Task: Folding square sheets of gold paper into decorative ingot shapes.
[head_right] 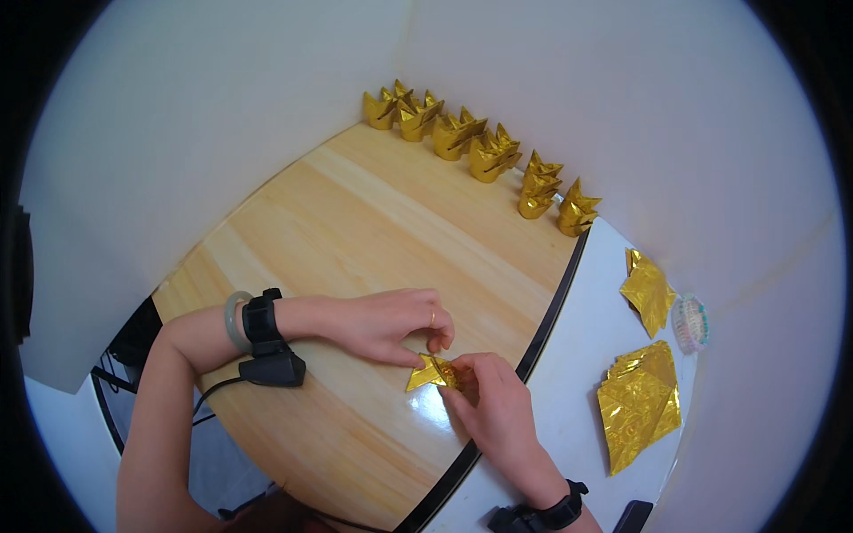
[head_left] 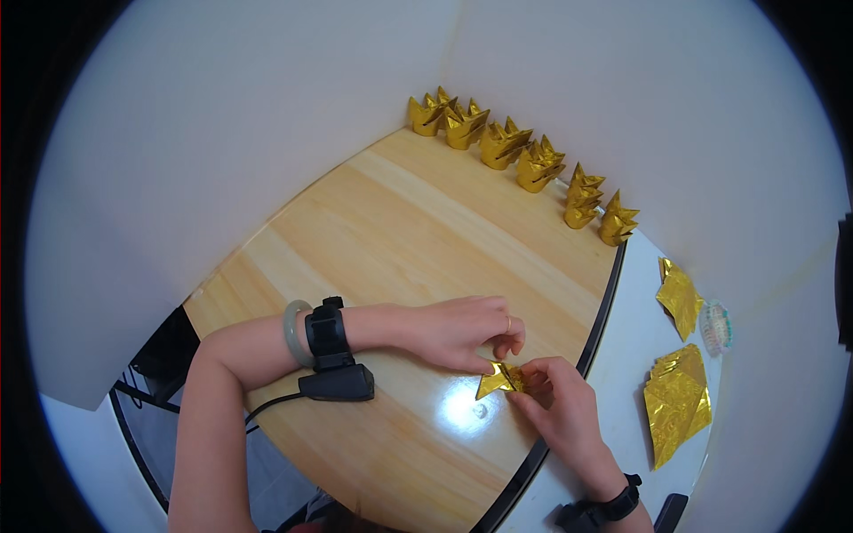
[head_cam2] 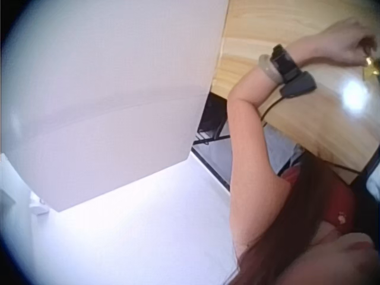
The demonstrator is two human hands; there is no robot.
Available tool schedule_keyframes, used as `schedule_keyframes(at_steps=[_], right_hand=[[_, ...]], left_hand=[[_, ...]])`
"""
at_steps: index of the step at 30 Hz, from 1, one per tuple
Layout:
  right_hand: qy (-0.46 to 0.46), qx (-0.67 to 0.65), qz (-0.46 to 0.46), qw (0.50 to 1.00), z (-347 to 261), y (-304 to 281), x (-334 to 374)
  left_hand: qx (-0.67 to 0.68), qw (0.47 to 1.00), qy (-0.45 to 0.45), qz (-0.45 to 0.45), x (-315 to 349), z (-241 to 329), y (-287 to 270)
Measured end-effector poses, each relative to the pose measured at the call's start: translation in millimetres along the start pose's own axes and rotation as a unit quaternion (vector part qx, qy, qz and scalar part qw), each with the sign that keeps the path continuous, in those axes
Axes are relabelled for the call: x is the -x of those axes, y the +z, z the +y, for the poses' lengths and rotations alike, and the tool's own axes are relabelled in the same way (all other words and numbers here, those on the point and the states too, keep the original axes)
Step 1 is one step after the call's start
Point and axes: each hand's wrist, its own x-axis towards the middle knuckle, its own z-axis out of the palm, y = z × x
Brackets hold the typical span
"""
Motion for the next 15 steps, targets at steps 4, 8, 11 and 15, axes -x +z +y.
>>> schedule_keyframes(at_steps=[4, 8, 11, 15], right_hand=[[-0.023, -0.021, 0.016, 0.999, 4, 2, 2], [-0.045, -0.008, 0.025, 0.999, 2, 2, -1], [-0.068, 0.005, 0.023, 0.997, 5, 1, -3], [-0.094, 0.007, 0.032, 0.995, 8, 0, -5]], left_hand=[[0.001, 1.0, 0.018, 0.015, 1, -6, 4], [0.007, 0.999, 0.029, 0.012, 1, -7, 1], [-0.011, 0.999, 0.046, 0.006, 1, -13, 0], [0.006, 1.0, 0.019, 0.023, 0, -10, 2]])
